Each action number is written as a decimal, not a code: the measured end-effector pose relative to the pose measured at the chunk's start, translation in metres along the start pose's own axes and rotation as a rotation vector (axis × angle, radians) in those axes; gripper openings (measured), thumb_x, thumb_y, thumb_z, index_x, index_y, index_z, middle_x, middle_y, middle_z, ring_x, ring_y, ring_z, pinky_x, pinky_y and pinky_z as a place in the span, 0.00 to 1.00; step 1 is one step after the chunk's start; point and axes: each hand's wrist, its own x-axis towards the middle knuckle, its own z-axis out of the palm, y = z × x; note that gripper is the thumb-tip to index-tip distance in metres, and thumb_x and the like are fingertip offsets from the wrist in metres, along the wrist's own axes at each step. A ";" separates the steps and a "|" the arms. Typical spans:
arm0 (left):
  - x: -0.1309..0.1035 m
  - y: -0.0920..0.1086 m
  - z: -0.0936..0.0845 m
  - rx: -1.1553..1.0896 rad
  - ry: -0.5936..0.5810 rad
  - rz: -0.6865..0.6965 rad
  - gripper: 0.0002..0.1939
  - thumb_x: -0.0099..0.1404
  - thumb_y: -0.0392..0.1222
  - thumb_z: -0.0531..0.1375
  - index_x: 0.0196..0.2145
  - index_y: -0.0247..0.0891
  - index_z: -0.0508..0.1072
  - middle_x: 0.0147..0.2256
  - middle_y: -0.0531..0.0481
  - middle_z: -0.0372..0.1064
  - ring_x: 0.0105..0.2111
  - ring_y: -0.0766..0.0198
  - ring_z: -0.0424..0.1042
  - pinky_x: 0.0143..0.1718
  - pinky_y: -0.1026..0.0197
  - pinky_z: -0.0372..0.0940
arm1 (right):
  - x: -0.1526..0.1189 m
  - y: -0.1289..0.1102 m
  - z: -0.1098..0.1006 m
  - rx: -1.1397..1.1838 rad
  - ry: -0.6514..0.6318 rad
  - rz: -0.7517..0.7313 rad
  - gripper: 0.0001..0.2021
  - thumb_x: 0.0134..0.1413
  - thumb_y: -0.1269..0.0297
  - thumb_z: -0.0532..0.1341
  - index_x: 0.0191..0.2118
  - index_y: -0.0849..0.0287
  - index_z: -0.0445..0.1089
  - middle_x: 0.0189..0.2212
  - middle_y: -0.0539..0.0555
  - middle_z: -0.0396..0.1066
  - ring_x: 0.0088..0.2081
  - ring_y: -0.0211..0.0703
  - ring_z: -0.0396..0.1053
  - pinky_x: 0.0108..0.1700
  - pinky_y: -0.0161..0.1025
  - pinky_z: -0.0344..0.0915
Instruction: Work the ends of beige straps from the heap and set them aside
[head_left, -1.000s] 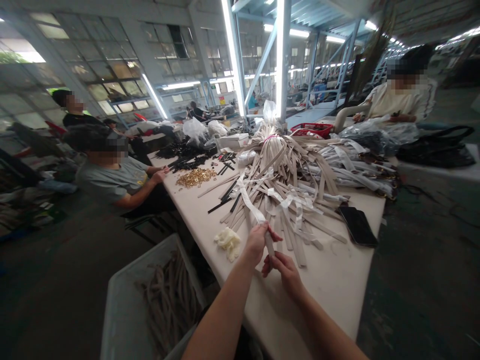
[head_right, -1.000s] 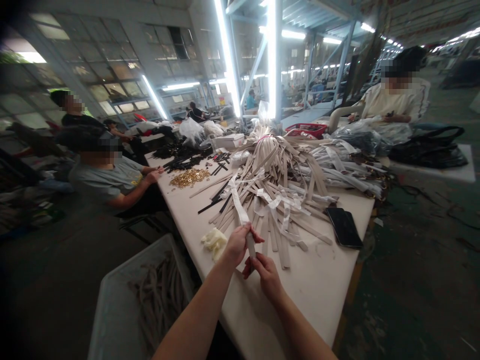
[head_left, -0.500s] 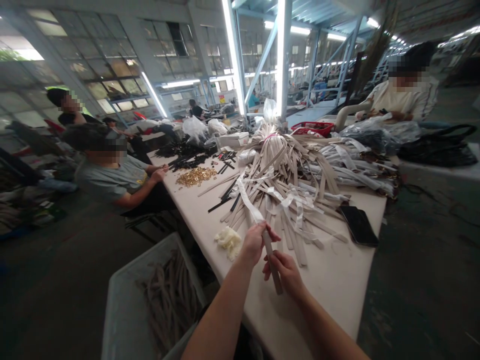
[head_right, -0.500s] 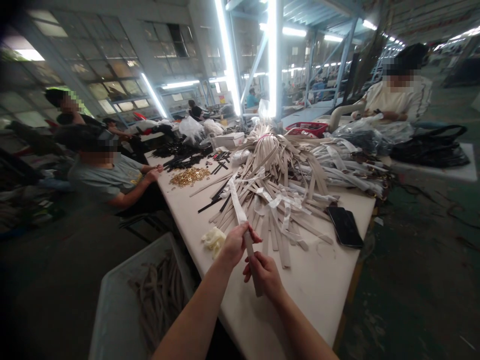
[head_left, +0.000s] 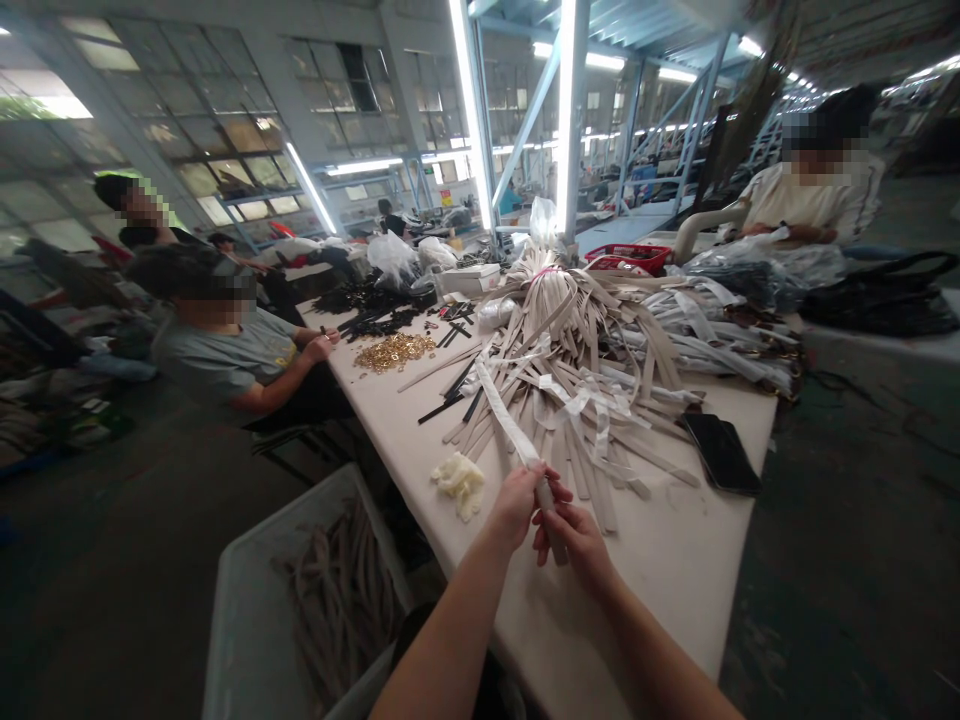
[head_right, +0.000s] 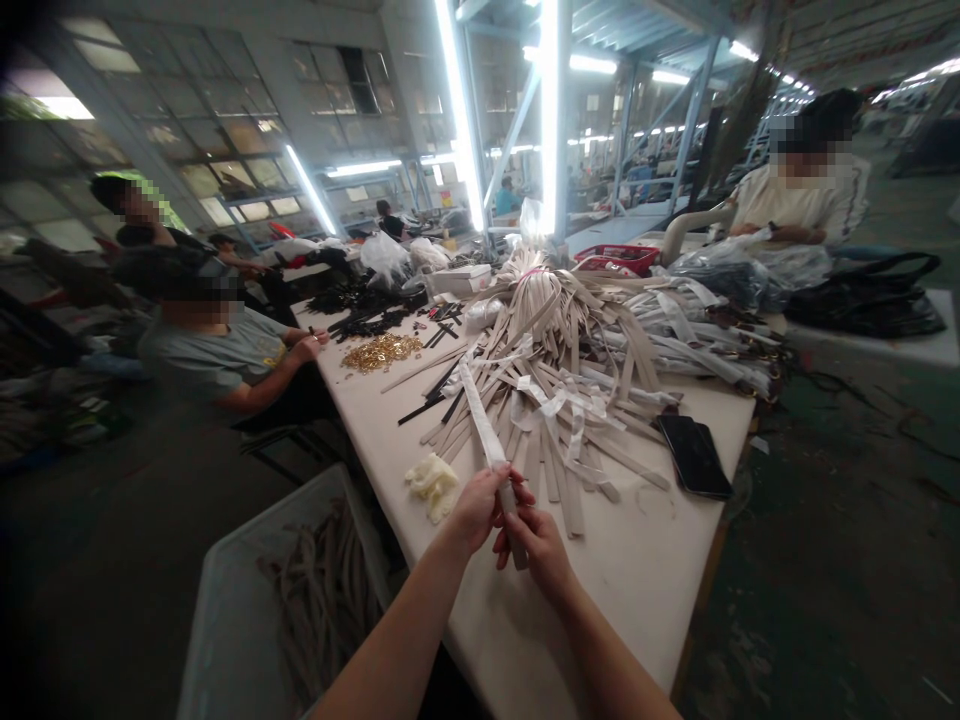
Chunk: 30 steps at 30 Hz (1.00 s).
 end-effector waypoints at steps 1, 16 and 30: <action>-0.001 -0.002 -0.001 0.005 -0.010 -0.004 0.20 0.63 0.56 0.60 0.37 0.33 0.70 0.33 0.38 0.77 0.20 0.63 0.71 0.14 0.68 0.54 | 0.001 0.000 0.000 -0.003 0.021 -0.013 0.23 0.58 0.44 0.60 0.41 0.63 0.72 0.24 0.57 0.76 0.19 0.44 0.72 0.21 0.36 0.65; 0.009 -0.013 -0.011 -0.209 0.086 0.028 0.15 0.65 0.49 0.60 0.37 0.32 0.69 0.27 0.40 0.75 0.25 0.58 0.74 0.32 0.57 0.69 | -0.002 -0.001 0.000 0.007 -0.128 0.099 0.19 0.56 0.48 0.64 0.29 0.61 0.70 0.22 0.55 0.75 0.19 0.42 0.71 0.23 0.36 0.66; -0.011 -0.020 -0.010 -0.058 0.000 -0.051 0.20 0.59 0.45 0.65 0.45 0.29 0.72 0.35 0.36 0.76 0.27 0.58 0.75 0.24 0.63 0.66 | 0.004 0.008 -0.001 -0.075 -0.031 0.186 0.23 0.55 0.42 0.63 0.39 0.61 0.67 0.14 0.45 0.65 0.10 0.31 0.55 0.13 0.29 0.49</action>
